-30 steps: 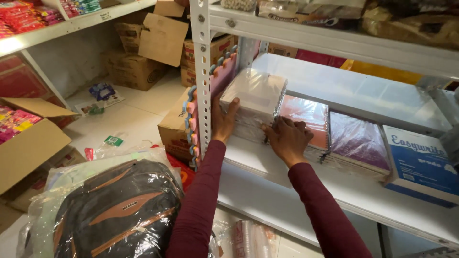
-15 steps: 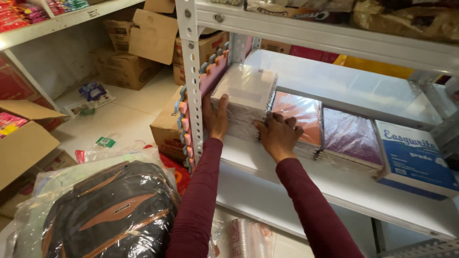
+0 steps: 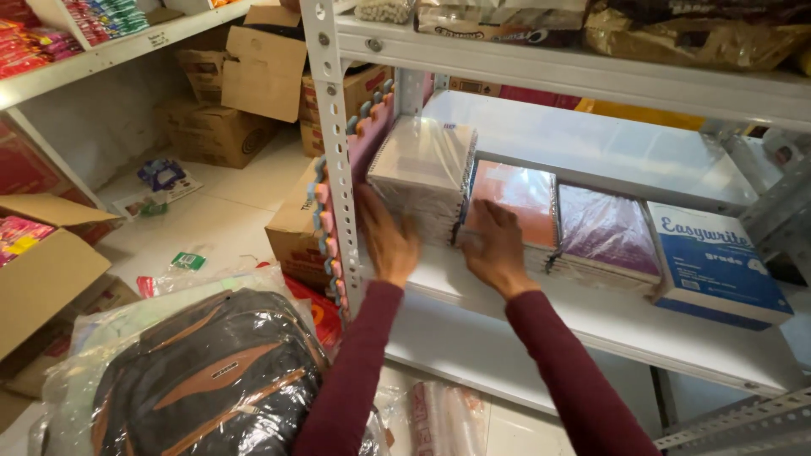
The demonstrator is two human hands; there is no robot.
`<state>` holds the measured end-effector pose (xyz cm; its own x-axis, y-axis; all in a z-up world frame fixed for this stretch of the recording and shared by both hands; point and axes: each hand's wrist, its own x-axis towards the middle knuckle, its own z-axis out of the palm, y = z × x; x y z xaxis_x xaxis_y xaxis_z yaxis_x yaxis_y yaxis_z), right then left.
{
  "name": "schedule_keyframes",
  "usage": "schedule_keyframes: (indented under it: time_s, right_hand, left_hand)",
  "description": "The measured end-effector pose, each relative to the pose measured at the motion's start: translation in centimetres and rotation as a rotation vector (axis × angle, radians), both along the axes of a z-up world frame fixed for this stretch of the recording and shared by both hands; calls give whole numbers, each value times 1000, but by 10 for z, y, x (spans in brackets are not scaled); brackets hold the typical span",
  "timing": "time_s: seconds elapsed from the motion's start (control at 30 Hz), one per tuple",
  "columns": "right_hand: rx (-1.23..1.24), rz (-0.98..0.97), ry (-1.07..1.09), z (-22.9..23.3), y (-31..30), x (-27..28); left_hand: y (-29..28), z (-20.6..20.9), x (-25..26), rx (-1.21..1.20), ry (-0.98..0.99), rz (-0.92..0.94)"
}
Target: The person sits on the floor and organizes stationery items, including notebooks and plastic-wrapped packages, by placing them onto metal shelves. They handle various items such as spiral notebooks and boxed goods, arranging them neatly on the shelf.
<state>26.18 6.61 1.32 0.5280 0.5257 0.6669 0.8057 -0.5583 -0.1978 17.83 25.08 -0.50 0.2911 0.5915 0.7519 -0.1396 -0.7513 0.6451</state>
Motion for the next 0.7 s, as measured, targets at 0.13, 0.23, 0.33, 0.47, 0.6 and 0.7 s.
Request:
schedule_keyframes:
  time_s: [0.13, 0.23, 0.33, 0.47, 0.6, 0.7]
  right_hand:
    - [220, 156, -7, -5, -48, -34]
    - [268, 132, 23, -9, -100, -68]
    - [269, 76, 62, -22, -166, -88]
    - [207, -30, 97, -43, -288, -96]
    - [251, -420, 114, -77, -452, -94]
    - [517, -698, 318, -121, -591, -119]
  left_hand:
    - [-31, -21, -5, 132, 127, 0]
    - [-56, -21, -1, 170, 203, -53]
    - [-77, -16, -10, 270, 243, -131]
    - [-110, -18, -36, 443, 181, -443]
    - [-144, -14, -76, 506, 181, -608]
    - [-172, -4, -102, 332, 139, -734]
